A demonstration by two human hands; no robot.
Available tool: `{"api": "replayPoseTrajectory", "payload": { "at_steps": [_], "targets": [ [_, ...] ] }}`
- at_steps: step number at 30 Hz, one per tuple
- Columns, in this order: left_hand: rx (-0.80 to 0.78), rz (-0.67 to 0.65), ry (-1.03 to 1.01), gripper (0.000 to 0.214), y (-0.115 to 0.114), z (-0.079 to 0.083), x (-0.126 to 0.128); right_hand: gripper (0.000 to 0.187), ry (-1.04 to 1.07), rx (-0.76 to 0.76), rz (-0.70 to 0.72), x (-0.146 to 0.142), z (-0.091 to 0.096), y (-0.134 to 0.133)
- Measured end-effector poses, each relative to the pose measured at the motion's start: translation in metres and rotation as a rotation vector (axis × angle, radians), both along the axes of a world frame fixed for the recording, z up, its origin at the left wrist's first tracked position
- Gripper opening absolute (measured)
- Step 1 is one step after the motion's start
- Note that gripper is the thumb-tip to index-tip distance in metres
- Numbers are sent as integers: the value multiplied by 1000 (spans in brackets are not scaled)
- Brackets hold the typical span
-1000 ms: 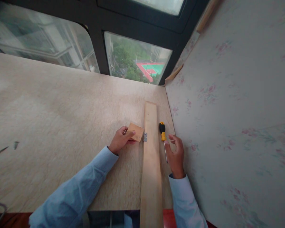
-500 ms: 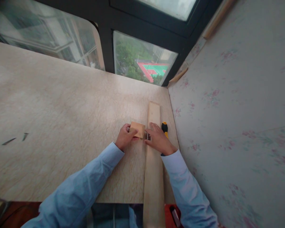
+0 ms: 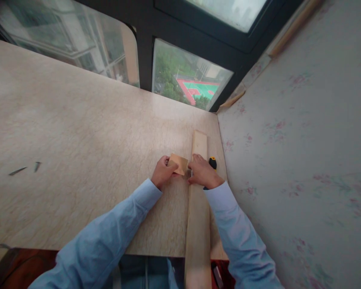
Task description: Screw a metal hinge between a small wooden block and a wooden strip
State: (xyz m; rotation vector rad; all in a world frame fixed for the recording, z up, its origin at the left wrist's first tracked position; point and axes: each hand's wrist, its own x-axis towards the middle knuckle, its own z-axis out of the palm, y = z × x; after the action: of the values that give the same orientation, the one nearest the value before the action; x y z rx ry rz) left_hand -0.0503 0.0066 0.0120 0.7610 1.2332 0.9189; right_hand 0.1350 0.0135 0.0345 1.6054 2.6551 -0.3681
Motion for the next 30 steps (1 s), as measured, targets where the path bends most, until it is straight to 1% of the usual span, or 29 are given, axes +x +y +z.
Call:
{"api": "replayPoseTrajectory", "payload": {
  "at_steps": [3,6,8,11,16,19,22,30],
  "targets": [
    [-10,24,-29,19,1,2,-3,50,35,-16,-11,2,-2,1],
    [-16,26,-60,20,1,1,-4,53,74,-25,-53,3,-5,0],
    [-13,6,-44,22,0,1,-4,49,93,-28,-77,4,-6,-1],
    [-29,-39,-30,25,-1,0,-3,44,149,-8,-78,6,-7,-5],
    [-57,-67,-113,31,-3,-3,-1,43,252,42,-95,16,-4,-18],
    [-52,-120,-143,34,-4,-4,1,41,294,48,-114,20,-4,-27],
    [-58,-163,-174,35,-6,-5,4,43,340,65,-111,22,-7,-33],
    [-96,-181,-290,31,-5,-1,6,49,426,64,-133,26,-15,-46]
  ]
}}
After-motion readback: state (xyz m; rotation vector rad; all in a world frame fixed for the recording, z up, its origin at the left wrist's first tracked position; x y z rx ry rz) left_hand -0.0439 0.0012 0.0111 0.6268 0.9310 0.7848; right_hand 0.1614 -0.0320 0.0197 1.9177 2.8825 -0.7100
